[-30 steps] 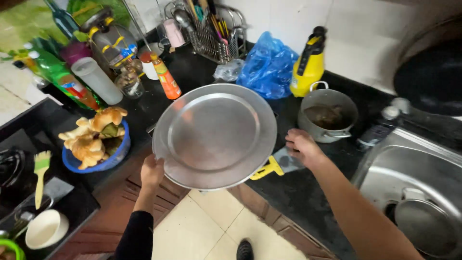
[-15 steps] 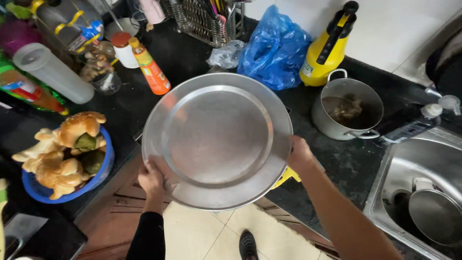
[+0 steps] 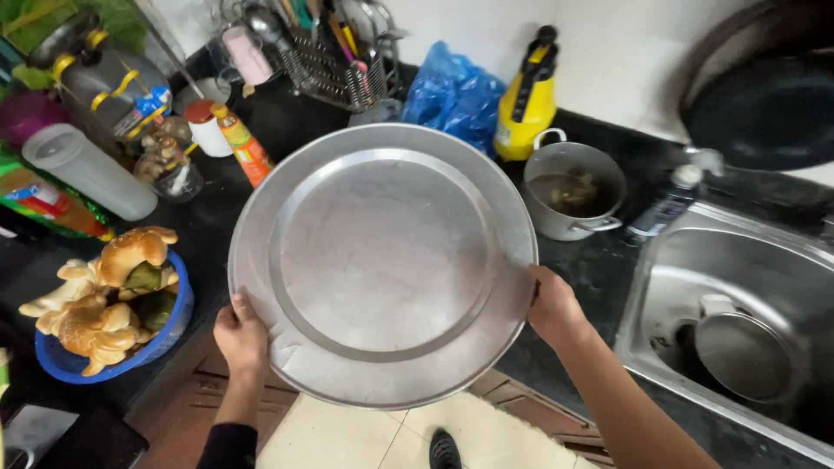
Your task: Organizing clean bowls and plates into a kitchen cabinet and moving trays.
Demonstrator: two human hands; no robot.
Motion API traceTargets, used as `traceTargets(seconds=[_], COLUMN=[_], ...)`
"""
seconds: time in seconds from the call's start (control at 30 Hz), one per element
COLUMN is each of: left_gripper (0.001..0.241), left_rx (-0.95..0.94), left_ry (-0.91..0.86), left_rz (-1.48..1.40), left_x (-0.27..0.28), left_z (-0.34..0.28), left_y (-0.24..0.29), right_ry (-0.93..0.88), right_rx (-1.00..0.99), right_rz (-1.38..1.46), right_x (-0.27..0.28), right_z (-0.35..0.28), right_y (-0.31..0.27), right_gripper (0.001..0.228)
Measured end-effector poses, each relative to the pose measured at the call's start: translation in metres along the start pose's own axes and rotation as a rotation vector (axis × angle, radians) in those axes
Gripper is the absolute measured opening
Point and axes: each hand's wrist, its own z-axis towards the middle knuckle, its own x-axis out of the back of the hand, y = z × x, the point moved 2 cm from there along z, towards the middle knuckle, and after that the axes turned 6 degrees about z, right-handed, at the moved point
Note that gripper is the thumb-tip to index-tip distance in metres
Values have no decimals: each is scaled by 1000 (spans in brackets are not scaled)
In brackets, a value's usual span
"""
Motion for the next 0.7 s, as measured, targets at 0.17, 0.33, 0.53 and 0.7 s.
traceTargets(seconds=[0.17,0.33,0.53,0.7], left_gripper=[43,39,30,26], left_rx=[-10,-24,-22,-6], left_ry=[-116,-263,-547,-834], left_rz=[-134,-236,-347,-419], left_x=[8,-13,-72,-153], left_z=[-56,-128,-243,-333], left_y=[84,150,218,252], right_ry=[-61,125,225,457], right_rx=[68,104,299,571], right_rz=[78,27,169,138], right_x=[83,163,330,404], right_z=[-57,-187,-306,-432], right_y=[-31,-77,-111,-151], right_gripper=[41,41,26,11])
